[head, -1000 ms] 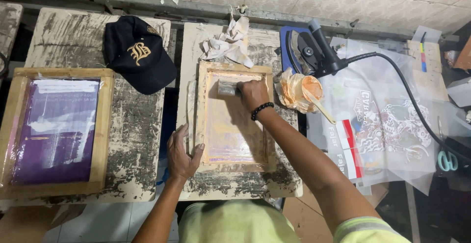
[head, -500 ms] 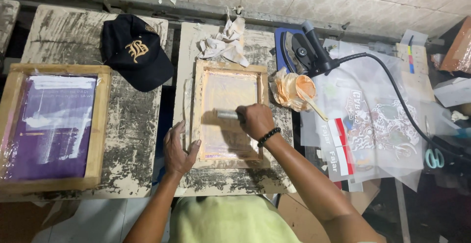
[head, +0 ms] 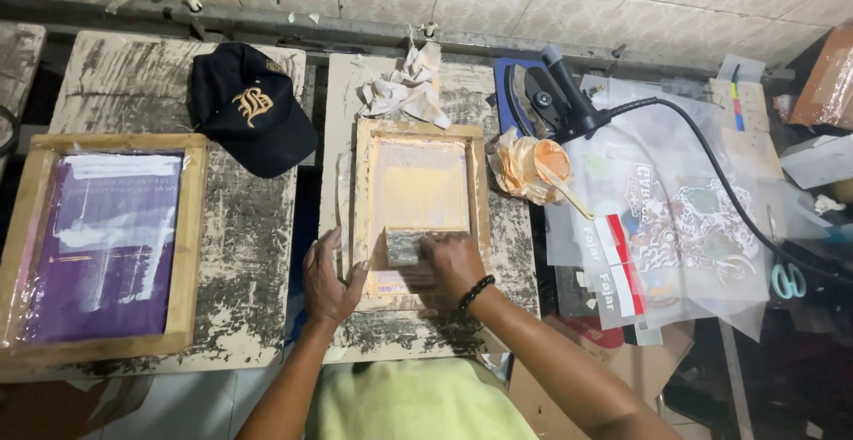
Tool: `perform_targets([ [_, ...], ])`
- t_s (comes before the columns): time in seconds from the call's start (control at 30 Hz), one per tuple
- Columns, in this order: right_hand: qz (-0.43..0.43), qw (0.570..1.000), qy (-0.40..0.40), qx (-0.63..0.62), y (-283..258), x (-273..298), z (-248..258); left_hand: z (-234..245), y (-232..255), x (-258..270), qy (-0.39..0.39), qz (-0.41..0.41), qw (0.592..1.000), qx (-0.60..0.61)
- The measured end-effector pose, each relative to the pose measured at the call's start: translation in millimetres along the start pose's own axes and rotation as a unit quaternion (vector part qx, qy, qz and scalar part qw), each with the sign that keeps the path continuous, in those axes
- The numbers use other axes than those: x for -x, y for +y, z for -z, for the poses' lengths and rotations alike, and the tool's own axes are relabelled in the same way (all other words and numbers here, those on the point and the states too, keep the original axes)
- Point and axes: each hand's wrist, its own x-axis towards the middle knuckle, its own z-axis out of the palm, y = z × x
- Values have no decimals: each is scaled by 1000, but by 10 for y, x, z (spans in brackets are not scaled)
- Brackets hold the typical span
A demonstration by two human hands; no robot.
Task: The person uses a squeegee to spread orange ink across a screen printing frame placed on a workbench. The person repeatedly pulls the squeegee from top to bottom to ensure even coverage of the ink on the screen.
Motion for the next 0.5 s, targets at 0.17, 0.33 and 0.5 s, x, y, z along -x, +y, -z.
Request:
perform_targets([
  [0.17, -86, 993, -65, 41, 615, -527, -280, -18, -43, 10, 4, -5, 1000, -6],
  [0.33, -95, 993, -21, 66, 935, -1225, -552, -9, 28, 2, 1, 7, 1000, -1],
  [0.5, -54, 993, -73, 71, 638, -949, -808, 24, 45, 3, 3, 11, 1000, 9],
])
